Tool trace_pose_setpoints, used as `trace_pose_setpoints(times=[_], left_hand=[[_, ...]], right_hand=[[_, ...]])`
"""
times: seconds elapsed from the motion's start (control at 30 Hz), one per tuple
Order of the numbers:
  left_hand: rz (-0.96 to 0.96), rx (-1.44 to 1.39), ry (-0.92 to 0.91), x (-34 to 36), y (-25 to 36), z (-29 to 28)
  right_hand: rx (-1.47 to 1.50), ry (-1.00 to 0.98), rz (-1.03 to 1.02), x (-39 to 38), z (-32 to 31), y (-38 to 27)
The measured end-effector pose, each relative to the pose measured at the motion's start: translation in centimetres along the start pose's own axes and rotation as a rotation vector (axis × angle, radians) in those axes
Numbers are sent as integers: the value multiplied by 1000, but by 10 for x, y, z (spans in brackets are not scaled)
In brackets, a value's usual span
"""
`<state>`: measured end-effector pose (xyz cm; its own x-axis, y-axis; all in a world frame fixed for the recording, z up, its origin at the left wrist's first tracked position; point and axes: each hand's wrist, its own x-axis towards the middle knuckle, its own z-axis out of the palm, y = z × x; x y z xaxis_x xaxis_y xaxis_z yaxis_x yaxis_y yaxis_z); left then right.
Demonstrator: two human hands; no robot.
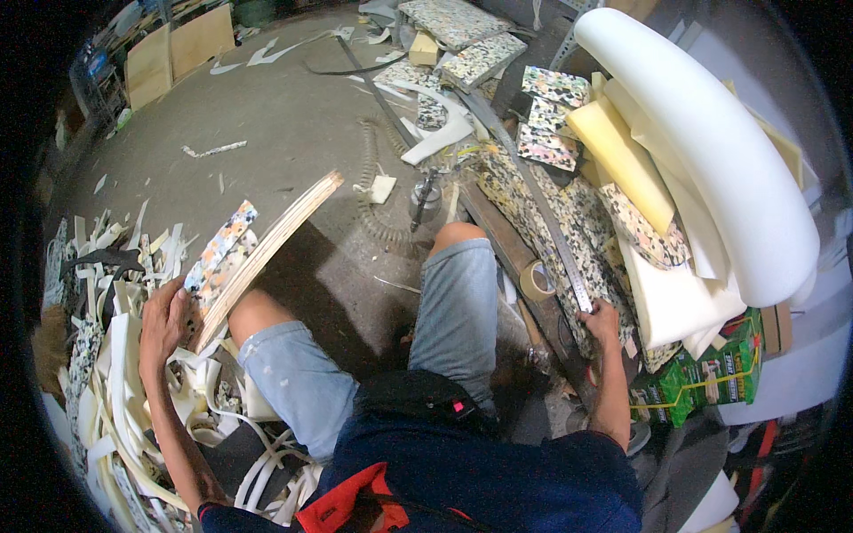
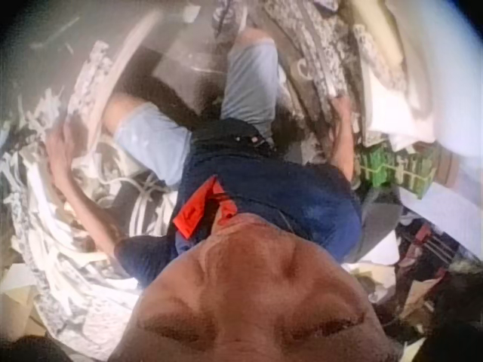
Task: The person sprays a dark substance onto a wooden board, then places a white sheet over it and trims the excess with a knife. They then measure and handle thin wooden strips, stacking them on the floor.
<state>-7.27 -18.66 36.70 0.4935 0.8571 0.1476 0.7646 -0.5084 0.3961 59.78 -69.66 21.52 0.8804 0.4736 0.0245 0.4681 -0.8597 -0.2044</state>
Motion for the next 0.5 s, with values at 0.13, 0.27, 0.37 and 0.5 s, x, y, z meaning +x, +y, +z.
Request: trace_pose_setpoints(times=[0.13,0.27,0.37,0.5], left_hand=[[-22,-25,13,-9,-23,1],[-33,-11,-108,1,-14,-16],[197,-59,-49,11,-26,-15],[-37,-138,-154,8,-23,-22]], right_hand=[[342,-223,62,12,-4,-15],[748,-248,47,-26,-50,-86],[988,-255,-62,-35,-72,-130],[1023,-326,-54,-5,-74,-192]])
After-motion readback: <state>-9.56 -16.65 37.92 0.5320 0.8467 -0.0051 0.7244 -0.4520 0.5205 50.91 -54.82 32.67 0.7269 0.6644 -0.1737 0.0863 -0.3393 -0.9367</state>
